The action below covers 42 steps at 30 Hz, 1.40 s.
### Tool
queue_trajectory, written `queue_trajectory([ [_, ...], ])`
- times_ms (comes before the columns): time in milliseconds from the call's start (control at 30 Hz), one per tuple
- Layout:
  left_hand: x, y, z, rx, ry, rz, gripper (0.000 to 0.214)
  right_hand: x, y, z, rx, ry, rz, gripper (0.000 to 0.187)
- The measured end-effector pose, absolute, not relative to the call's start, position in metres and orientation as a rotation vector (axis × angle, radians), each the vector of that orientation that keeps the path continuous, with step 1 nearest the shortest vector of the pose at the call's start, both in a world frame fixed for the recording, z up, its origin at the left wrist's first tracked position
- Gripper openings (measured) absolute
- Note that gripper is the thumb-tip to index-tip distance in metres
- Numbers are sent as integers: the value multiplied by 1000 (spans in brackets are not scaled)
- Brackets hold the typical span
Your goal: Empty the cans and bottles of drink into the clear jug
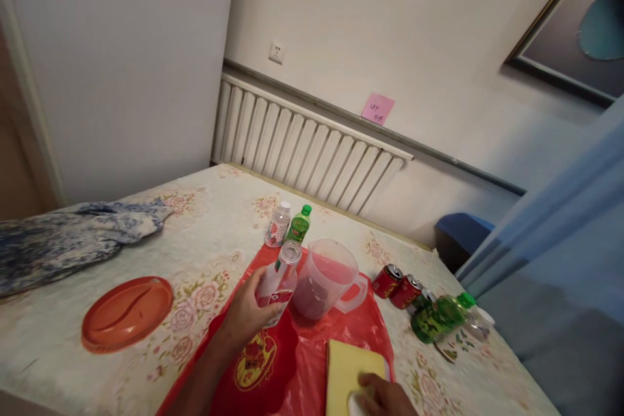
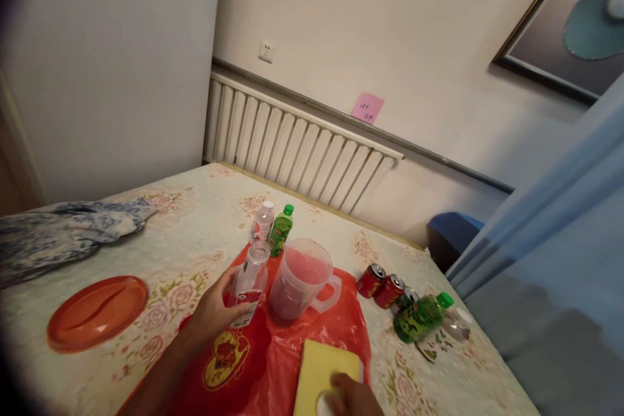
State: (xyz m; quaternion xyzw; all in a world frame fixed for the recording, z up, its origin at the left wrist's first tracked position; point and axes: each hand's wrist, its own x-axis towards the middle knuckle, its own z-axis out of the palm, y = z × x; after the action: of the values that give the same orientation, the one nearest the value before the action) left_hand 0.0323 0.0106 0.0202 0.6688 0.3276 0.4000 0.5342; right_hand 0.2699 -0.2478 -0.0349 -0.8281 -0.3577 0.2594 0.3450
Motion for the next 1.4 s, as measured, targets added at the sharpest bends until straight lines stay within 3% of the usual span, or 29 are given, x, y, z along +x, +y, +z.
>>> queue_trajectory([
  [200, 29, 11, 19, 1582, 761, 909, 63, 301, -202, 18, -2001, -977, 318, 43],
  [333, 28, 13, 17, 1558, 716, 879, 62, 299, -163, 49, -1752, -934, 373, 59],
  [500, 28, 15, 12, 1565, 718, 862, 63, 287, -132, 48, -1531, -916, 585, 40],
  [767, 25, 13, 14, 1610, 693, 833, 62, 283, -119, 43, -1429, -836, 562, 45],
  [1400, 22, 11, 16, 1747, 744, 796, 61, 292, -144, 157, -1623, -1095, 526, 41],
])
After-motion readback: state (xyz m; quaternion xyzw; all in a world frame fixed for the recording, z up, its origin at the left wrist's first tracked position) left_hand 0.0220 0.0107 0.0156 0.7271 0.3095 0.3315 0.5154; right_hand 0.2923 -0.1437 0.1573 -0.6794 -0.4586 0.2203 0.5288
